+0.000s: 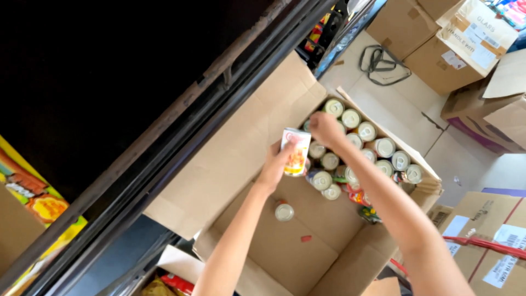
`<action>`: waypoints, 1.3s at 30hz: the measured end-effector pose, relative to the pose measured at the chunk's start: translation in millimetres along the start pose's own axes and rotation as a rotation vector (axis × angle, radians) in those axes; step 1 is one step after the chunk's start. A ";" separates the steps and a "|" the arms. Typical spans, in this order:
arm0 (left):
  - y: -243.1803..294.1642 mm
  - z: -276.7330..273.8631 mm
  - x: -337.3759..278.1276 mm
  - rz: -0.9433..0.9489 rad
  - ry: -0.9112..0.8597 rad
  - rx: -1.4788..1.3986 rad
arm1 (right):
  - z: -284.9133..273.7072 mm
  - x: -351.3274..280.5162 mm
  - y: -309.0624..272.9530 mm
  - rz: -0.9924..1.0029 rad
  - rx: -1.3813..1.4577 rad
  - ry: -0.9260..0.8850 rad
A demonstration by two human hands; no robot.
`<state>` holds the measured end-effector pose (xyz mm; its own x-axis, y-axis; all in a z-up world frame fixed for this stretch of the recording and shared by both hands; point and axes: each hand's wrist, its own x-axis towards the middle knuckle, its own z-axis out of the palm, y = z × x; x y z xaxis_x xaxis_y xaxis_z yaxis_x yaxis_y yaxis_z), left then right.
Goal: Stocking canned goods and food items onto grocery store shelves from a cardboard box on the floor.
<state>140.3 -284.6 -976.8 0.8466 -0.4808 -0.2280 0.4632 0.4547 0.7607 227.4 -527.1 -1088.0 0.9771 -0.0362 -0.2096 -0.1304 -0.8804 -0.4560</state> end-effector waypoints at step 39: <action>55.9 61.3 -70.6 -0.019 0.175 -0.057 | -277.8 -204.7 -162.0 -0.112 0.018 0.104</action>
<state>90.4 -271.2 -881.0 0.8681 -0.3541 -0.3480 0.4893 0.4914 0.7205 95.1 -508.5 -731.0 0.9977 0.0119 -0.0660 -0.0218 -0.8731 -0.4870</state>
